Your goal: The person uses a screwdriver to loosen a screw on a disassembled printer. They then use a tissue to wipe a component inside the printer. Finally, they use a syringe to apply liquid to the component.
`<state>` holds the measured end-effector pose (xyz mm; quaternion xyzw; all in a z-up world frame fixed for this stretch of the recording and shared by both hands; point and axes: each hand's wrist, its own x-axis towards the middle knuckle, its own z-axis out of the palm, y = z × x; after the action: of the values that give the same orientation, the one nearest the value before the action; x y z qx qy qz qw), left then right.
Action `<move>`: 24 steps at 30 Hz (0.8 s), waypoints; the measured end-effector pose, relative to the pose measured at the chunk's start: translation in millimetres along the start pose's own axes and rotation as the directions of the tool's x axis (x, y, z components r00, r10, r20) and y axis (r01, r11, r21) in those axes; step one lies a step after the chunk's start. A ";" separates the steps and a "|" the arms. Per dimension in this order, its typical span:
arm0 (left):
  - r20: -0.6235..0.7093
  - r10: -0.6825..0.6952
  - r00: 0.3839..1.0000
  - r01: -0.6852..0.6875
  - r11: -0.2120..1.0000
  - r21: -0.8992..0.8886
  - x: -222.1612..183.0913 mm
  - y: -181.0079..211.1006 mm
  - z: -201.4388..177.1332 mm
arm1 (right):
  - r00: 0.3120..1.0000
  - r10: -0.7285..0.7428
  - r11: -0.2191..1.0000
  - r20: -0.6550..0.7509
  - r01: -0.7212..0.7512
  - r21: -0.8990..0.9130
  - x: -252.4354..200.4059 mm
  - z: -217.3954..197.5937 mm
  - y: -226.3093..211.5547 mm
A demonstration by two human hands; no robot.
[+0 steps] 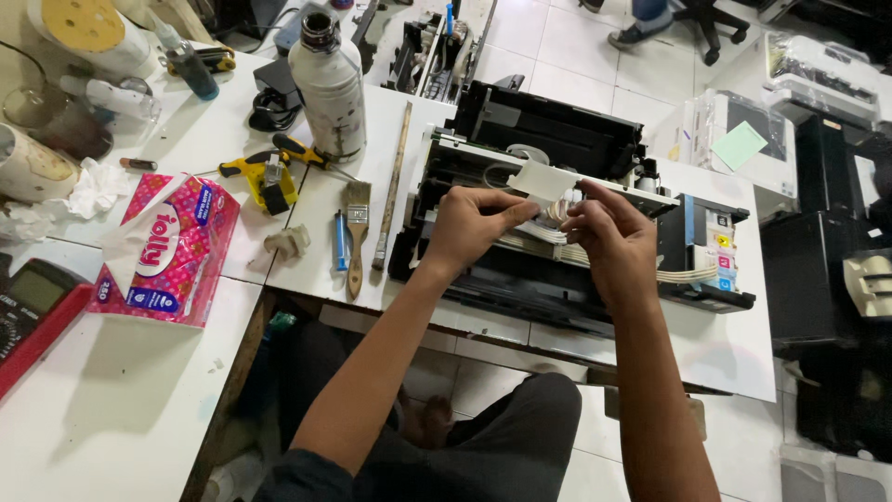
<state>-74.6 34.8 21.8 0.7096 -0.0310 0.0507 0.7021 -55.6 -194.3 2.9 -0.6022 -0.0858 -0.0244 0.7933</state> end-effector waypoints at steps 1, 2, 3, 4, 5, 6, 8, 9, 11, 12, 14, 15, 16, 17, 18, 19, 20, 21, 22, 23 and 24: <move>0.002 0.000 1.000 0.000 1.000 -0.002 0.0 -0.8 2.3 | 1.000 -0.001 1.000 -0.002 0.001 -0.002 0.9 -3.1 4.2; -0.007 -0.015 1.000 0.015 1.000 0.011 -0.1 -1.6 4.6 | 1.000 -0.017 1.000 0.014 0.017 0.008 1.8 -6.4 8.5; -0.016 -0.029 0.999 0.029 0.999 0.026 0.2 -2.1 6.6 | 0.999 -0.034 0.999 0.031 0.034 0.019 3.1 -9.2 12.8; -0.014 -0.027 1.000 0.028 0.999 0.025 0.2 -1.4 7.5 | 0.999 -0.036 0.999 0.029 0.035 0.019 2.4 -7.5 9.2; -0.031 0.045 0.998 -0.044 0.998 0.033 -0.3 -0.9 8.6 | 0.999 -0.039 0.999 0.034 0.038 0.029 0.8 -5.9 5.8; -0.048 0.118 0.992 -0.116 0.992 0.041 -0.8 -0.5 9.7 | 0.998 -0.043 0.998 0.039 0.041 0.039 -0.7 -4.5 2.5; -0.110 0.319 0.941 -0.294 0.935 0.198 1.9 -8.7 14.5 | 0.998 -0.025 0.989 0.066 0.015 0.150 3.8 -11.8 8.0; -0.141 0.514 0.846 -0.440 0.823 0.359 2.7 -13.1 16.4 | 0.995 -0.008 0.966 0.098 -0.018 0.257 5.8 -15.2 11.2; -0.119 0.663 0.739 -0.558 0.701 0.444 -0.9 -4.4 18.4 | 0.997 -0.029 0.977 0.065 0.015 0.213 4.3 -20.5 21.5; -0.082 0.790 0.607 -0.649 0.553 0.522 -2.6 0.2 19.1 | 0.998 -0.051 0.985 0.035 0.045 0.167 3.8 -22.9 26.6; -0.057 0.822 0.566 -0.671 0.500 0.548 -5.8 4.9 18.5 | 0.996 -0.087 0.992 0.018 0.085 0.092 2.6 -20.5 28.8; -0.030 0.851 0.524 -0.691 0.446 0.569 -7.7 7.2 19.0 | 0.992 -0.123 0.992 0.002 0.123 0.015 1.1 -20.1 29.6; -0.029 0.851 0.525 -0.692 0.446 0.567 -7.7 5.7 18.3 | 0.992 -0.124 0.992 -0.001 0.124 0.014 0.4 -19.2 27.6; -0.024 0.857 0.514 -0.698 0.435 0.569 -7.0 4.4 17.5 | 0.989 -0.148 0.989 -0.015 0.148 0.012 0.8 -18.0 25.3; -0.020 0.863 0.504 -0.703 0.424 0.571 -6.3 3.1 16.4 | 0.985 -0.172 0.985 -0.029 0.173 0.009 1.1 -16.7 23.0; -0.020 0.864 0.504 -0.704 0.423 0.571 -6.8 3.1 16.4 | 0.984 -0.173 0.985 -0.030 0.173 0.009 0.3 -15.8 20.2; -0.024 0.862 0.506 -0.710 0.432 0.556 -7.3 3.2 16.2 | 0.980 -0.197 0.980 -0.033 0.196 -0.031 -0.6 -14.8 17.4; -0.027 0.861 0.508 -0.716 0.440 0.542 -7.1 3.6 15.7 | 0.974 -0.222 0.973 -0.035 0.219 -0.070 -0.6 -13.4 14.6; -0.027 0.862 0.506 -0.717 0.438 0.542 -7.7 7.3 16.3 | 0.974 -0.224 0.973 -0.035 0.221 -0.070 -0.1 -12.6 14.3; -0.063 0.853 0.517 -0.713 0.471 0.519 -8.9 10.7 17.1 | 0.973 -0.226 0.974 -0.032 0.226 -0.010 -0.2 -12.1 13.9; -0.099 0.843 0.529 -0.708 0.503 0.495 -10.0 14.1 18.0 | 0.973 -0.229 0.972 -0.030 0.230 0.051 -0.3 -11.6 13.6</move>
<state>-85.6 16.4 34.5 0.7228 -0.2228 0.4876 0.4360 -52.8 -201.7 -13.1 -0.5664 -0.1456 -0.1209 0.8021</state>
